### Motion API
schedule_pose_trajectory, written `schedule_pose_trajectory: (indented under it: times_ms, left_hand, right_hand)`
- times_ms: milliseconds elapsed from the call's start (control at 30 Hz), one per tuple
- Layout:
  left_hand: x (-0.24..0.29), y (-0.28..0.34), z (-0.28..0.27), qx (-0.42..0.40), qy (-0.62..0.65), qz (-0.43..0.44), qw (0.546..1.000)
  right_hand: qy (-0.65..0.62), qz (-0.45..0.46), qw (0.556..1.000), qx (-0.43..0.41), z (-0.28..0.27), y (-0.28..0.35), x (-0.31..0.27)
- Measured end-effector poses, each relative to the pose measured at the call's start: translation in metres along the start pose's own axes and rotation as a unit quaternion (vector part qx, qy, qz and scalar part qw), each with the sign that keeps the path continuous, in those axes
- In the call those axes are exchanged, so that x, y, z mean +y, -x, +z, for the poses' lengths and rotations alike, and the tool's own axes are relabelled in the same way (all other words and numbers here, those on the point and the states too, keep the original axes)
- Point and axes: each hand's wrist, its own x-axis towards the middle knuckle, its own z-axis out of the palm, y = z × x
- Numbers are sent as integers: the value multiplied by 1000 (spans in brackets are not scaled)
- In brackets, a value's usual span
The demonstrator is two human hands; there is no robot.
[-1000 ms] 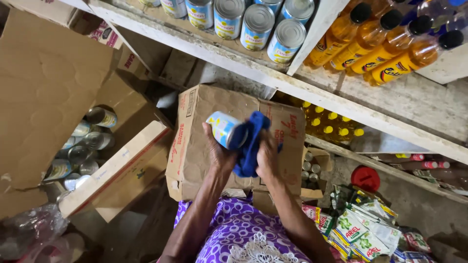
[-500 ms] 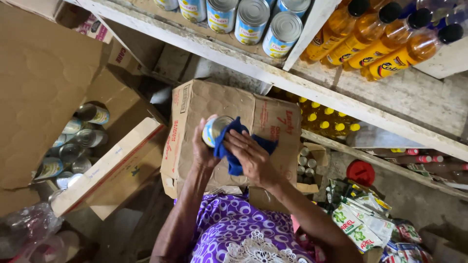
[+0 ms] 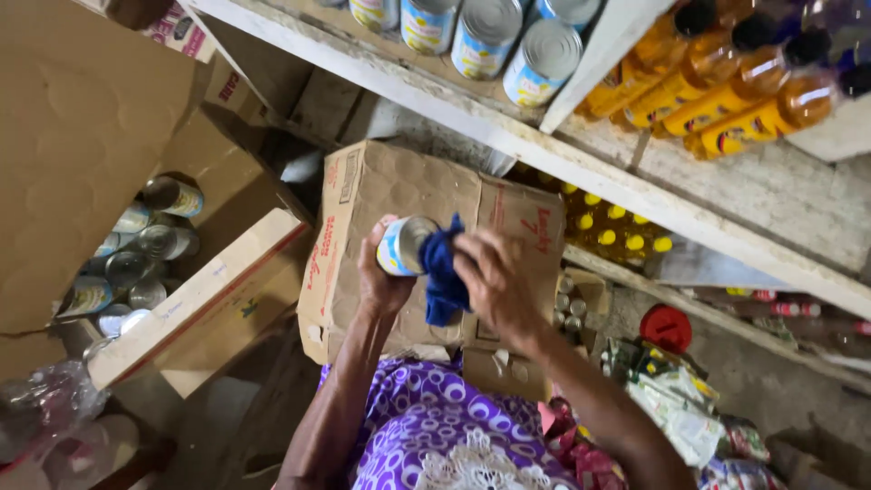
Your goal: Wiping canned goods with a cloth and placing them on a shelf in a grocery store.
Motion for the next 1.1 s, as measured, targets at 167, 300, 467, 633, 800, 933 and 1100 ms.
schedule_pose_trajectory:
  times_ms: [167, 300, 467, 633, 800, 933, 1100]
  left_hand:
    - [-13, -19, -27, 14, -15, 25, 999]
    - [-24, -13, -30, -3, -8, 4, 1000]
    - [-12, 2, -8, 12, 25, 39, 999]
    - [8, -7, -17, -2, 48, 82, 996]
    - [28, -2, -5, -49, 61, 96, 992]
    - [26, 5, -6, -20, 64, 64, 996]
    - [30, 18, -25, 60, 138, -6, 989]
  right_hand:
    - [-130, 54, 990, 11, -37, -35, -56]
    - [-122, 46, 991, 13, -19, -43, -43]
    - [11, 40, 999, -18, -18, -44, -23]
    - [-229, 166, 950, -135, -29, 13, -5]
    - [-283, 511, 798, -148, -27, 59, 40]
    - [-234, 428, 854, -178, -42, 42, 39]
    - [-437, 506, 744, 9, -54, 60, 61]
